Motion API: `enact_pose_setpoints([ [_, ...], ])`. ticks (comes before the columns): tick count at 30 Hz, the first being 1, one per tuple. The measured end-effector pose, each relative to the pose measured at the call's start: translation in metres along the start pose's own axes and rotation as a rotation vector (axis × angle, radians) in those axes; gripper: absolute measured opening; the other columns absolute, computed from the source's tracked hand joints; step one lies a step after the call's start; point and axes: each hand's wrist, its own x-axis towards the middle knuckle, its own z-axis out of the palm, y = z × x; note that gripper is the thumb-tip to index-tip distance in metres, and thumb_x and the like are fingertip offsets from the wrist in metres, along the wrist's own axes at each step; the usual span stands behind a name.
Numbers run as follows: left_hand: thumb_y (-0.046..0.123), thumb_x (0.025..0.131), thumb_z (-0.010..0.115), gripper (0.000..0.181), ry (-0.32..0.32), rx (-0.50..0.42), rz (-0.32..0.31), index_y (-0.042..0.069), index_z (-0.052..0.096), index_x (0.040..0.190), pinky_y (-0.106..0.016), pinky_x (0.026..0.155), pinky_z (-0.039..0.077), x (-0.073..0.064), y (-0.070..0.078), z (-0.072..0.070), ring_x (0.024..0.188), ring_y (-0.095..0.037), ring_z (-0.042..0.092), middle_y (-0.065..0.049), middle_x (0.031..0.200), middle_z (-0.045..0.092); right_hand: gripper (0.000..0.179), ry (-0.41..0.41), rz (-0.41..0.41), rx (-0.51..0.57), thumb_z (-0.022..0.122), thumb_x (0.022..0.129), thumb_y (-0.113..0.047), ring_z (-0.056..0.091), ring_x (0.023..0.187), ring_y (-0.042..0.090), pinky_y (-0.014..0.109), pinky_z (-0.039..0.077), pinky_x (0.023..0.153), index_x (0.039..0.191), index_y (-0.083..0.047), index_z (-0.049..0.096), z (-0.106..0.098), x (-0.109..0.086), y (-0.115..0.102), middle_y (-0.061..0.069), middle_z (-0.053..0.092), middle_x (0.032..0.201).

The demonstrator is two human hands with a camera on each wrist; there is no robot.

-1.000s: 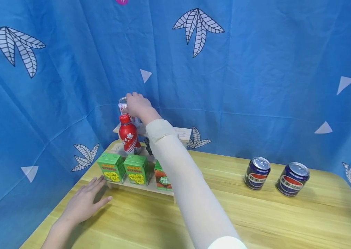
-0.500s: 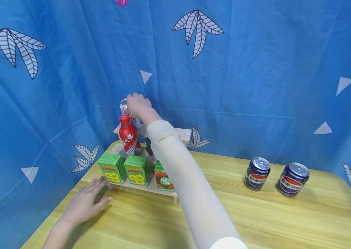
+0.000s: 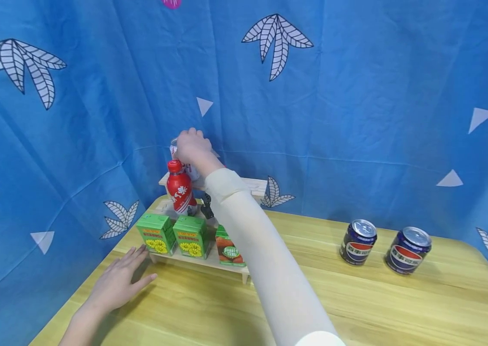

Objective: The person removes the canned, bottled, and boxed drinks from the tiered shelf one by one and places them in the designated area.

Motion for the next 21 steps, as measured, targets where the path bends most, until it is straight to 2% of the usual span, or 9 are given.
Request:
enact_pose_setpoints([
  [10,0.054,0.090,0.060,0.073,-0.004,-0.001,0.004,0.006,0.047,0.144,-0.064,0.115,0.028,0.0019,-0.0023,0.0015,0.142,-0.039,0.036,-0.013,0.154,0.039,0.061,0.004,0.033,0.046,0.063,0.092,-0.044,0.044,0.120,0.024,0.038,0.053,0.093,0.139,-0.010,0.044,-0.0013,-0.0014,-0.0002,0.009,0.049,0.130],
  [21,0.054,0.090,0.061,0.073,-0.007,-0.008,0.008,0.005,0.047,0.144,-0.065,0.114,0.028,0.0035,-0.0029,0.0012,0.142,-0.040,0.036,-0.013,0.154,0.039,0.057,0.040,0.062,0.085,0.068,0.087,-0.047,0.049,0.115,0.025,0.039,0.053,0.090,0.128,-0.012,0.051,-0.0015,-0.0016,0.0027,0.008,0.056,0.122],
])
